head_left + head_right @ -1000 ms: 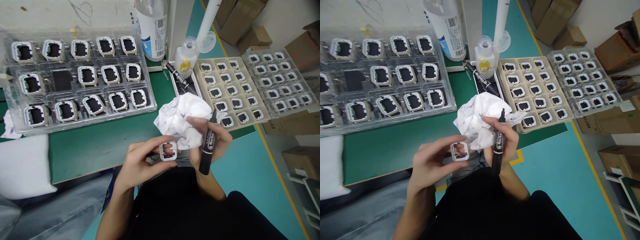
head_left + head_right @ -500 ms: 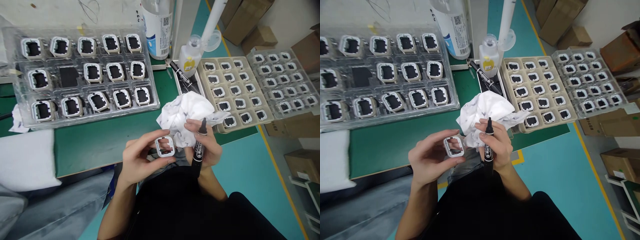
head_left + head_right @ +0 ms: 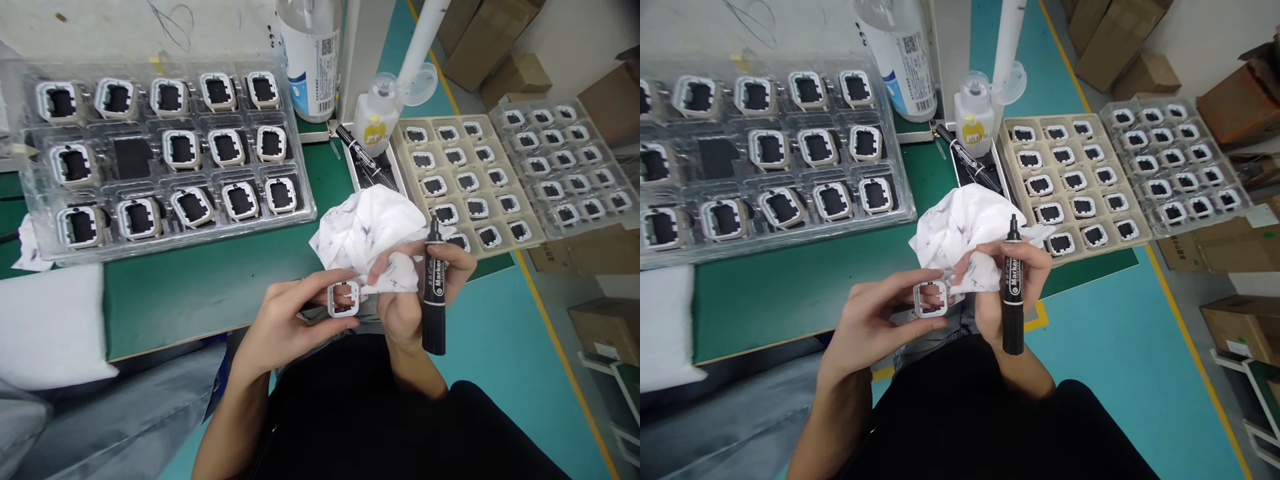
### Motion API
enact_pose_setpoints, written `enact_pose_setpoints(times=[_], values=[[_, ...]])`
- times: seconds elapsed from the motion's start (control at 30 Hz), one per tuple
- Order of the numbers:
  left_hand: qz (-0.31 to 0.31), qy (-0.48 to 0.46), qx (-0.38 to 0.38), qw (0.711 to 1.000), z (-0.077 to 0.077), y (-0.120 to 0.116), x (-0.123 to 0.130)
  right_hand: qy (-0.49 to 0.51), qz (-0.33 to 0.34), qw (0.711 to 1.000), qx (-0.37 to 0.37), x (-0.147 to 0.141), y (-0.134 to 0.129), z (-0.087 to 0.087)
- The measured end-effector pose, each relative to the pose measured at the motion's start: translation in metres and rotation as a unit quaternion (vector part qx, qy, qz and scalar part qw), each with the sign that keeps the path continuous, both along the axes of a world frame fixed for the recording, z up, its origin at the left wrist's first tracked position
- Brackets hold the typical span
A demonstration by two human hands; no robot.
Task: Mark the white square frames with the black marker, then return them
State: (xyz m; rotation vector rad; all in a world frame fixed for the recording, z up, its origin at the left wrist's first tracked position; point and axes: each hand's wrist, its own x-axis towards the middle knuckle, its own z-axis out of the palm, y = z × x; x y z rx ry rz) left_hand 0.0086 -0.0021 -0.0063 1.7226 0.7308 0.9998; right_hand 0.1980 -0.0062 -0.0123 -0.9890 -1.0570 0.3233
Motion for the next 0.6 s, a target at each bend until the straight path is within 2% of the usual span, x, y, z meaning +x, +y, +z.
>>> enact_pose_setpoints(times=[0.27,0.37,0.5,0.6], values=[[-0.015,-0.002,0.012,1.000,0.0012,0.0003,0.0017,0.067,0.034,0.997,-0.008,-0.0097,0.0004,-0.0079],[0.024,-0.009,0.020,0.999,0.0006,0.0004,0.0030,0.045,0.024,0.998,-0.023,-0.0094,0.0025,-0.0087],[0.098,-0.032,0.004,0.995,-0.0019,-0.0002,0.0064,0.014,-0.024,0.999,-0.039,-0.0065,0.0057,-0.0071],[0.118,-0.023,-0.013,0.993,-0.0043,-0.0002,0.0078,-0.010,-0.016,0.999,-0.038,-0.0046,0.0062,-0.0036]])
